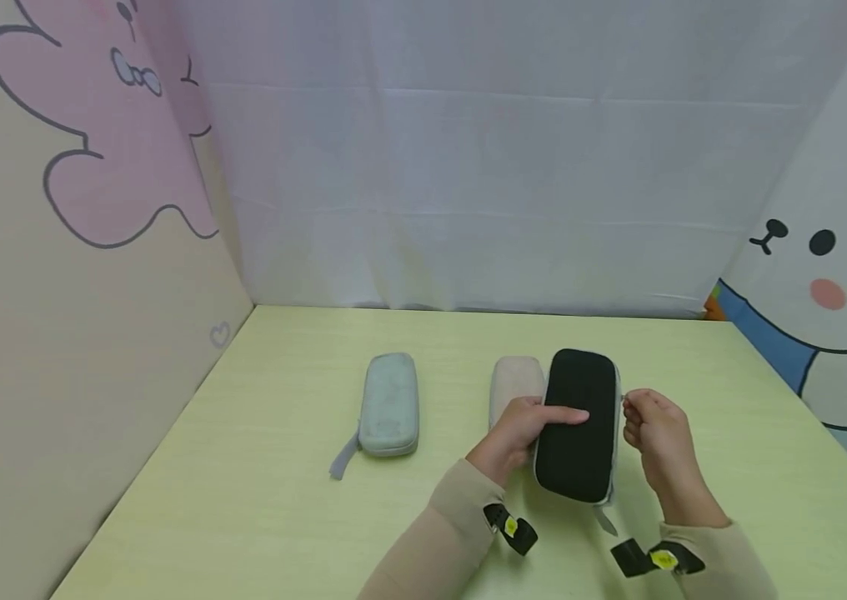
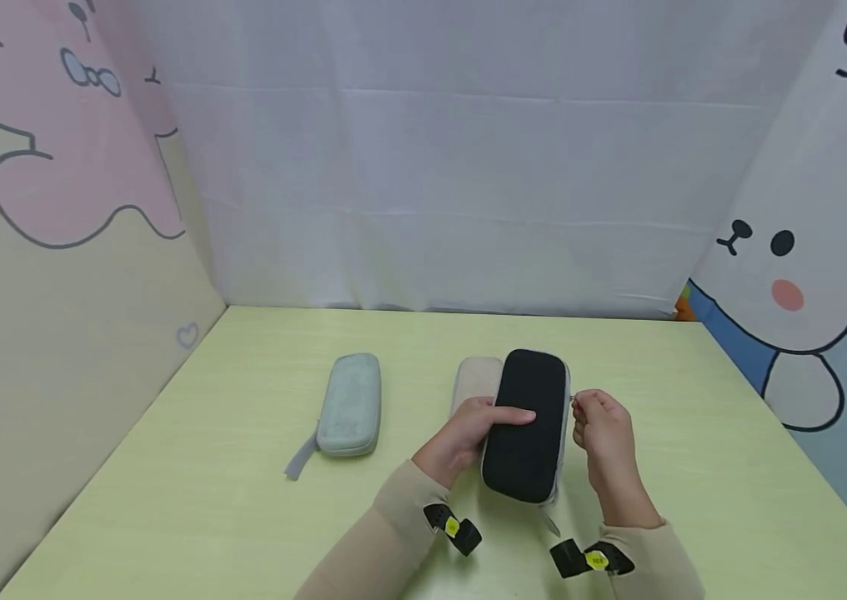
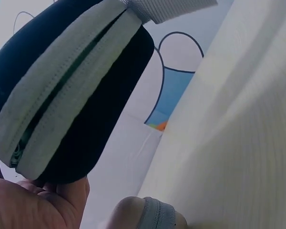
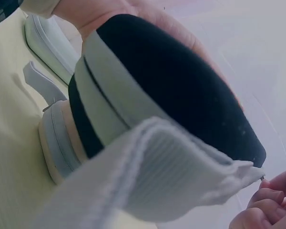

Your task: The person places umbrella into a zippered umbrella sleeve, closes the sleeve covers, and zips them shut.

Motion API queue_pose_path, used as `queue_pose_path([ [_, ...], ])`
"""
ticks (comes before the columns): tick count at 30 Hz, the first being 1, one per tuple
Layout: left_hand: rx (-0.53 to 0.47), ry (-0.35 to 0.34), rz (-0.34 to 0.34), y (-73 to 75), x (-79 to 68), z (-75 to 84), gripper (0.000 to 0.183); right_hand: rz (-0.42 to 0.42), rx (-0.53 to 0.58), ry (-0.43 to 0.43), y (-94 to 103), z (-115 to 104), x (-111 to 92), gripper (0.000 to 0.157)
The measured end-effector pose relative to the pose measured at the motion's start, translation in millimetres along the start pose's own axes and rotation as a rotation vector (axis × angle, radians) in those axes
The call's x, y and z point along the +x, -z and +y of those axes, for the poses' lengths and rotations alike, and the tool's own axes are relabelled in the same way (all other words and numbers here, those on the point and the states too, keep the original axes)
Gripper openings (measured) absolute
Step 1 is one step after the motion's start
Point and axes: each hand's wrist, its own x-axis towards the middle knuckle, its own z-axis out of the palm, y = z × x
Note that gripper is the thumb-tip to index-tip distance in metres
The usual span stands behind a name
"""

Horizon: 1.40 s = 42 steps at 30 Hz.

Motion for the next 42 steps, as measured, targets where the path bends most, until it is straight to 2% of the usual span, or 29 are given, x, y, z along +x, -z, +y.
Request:
queue_pose_path([
  [12, 0.077, 0.049, -0.030, 0.7, -1.1, -0.7, 0.013, 0.021, 0.010, 0.001, 3.0, -3.7, 4.4, 0.040],
  [20, 0.131, 0.043, -0.064, 2.7, -0.7, -1.5, 0.011, 0.023, 0.018, -0.017, 6.8, -6.9, 6.2, 0.040],
  [29, 0.220, 0.046, -0.085, 4.7, -3.3, -0.6, 0.010, 0.015, -0.023, -0.044, 13.1, -9.9, 8.5, 0.040],
  [38, 0.299, 0.028, -0.073, 5.0, -4.3, -1.5, 0.013, 0.003, -0.125, -0.084, 15.9, -15.7, 10.0, 0.040],
  [40, 0.304, 0.027, -0.079, 4.9, -4.3, -1.9, 0.013, -0.009, -0.078, -0.071, 15.7, -14.3, 9.6, 0.041],
  [42, 0.300, 0.027, -0.109, 5.1, -4.4, -2.6, 0.012, -0.026, 0.013, -0.050, 15.0, -11.9, 8.8, 0.042],
])
